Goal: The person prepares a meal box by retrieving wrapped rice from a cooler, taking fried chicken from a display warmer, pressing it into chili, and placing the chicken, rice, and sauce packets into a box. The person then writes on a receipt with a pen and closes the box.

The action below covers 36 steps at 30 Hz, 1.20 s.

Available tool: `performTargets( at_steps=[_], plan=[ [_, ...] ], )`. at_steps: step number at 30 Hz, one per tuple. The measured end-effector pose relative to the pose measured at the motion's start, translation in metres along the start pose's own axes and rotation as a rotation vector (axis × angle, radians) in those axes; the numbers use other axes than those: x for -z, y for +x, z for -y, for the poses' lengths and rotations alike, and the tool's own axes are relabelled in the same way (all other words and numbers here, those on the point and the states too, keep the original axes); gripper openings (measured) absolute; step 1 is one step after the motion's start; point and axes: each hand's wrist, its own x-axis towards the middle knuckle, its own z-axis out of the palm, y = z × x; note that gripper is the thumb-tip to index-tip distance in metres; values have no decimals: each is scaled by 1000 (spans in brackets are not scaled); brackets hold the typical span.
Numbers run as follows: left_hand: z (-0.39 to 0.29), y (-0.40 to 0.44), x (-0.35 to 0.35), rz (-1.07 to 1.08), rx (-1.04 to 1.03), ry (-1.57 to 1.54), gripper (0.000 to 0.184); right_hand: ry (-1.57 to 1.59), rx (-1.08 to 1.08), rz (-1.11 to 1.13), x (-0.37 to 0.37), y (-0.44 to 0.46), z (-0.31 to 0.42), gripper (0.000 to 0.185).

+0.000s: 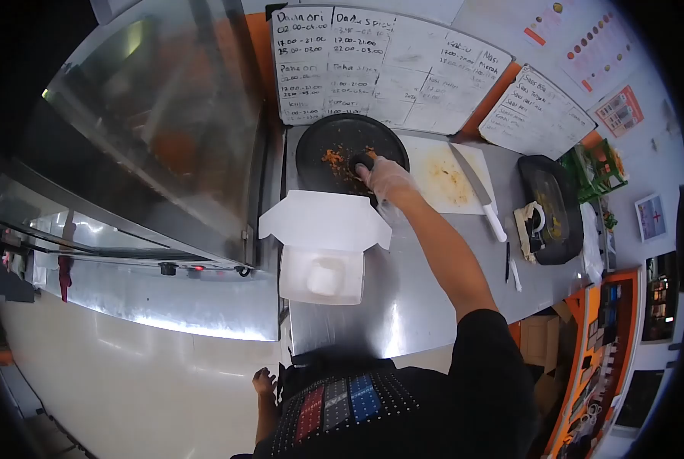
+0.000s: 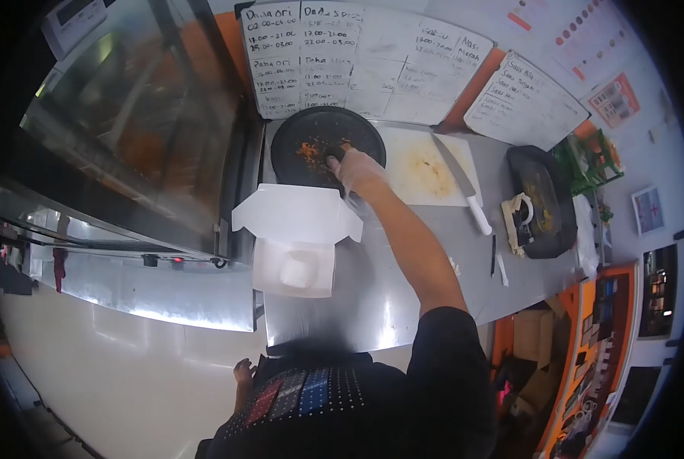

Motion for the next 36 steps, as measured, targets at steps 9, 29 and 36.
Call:
performTargets(
  at_steps=[9, 29, 36],
  plan=[
    [-3, 5, -3, -8, 33, -26, 35, -21, 4, -17, 45, -12, 28, 59],
    [2, -5, 3, 33, -21, -26, 38, -33, 106, -96, 19, 47, -45, 70],
    [-19, -22, 4, 21, 0, 36, 42, -11, -66, -24, 2, -15, -32, 65]
  ],
)
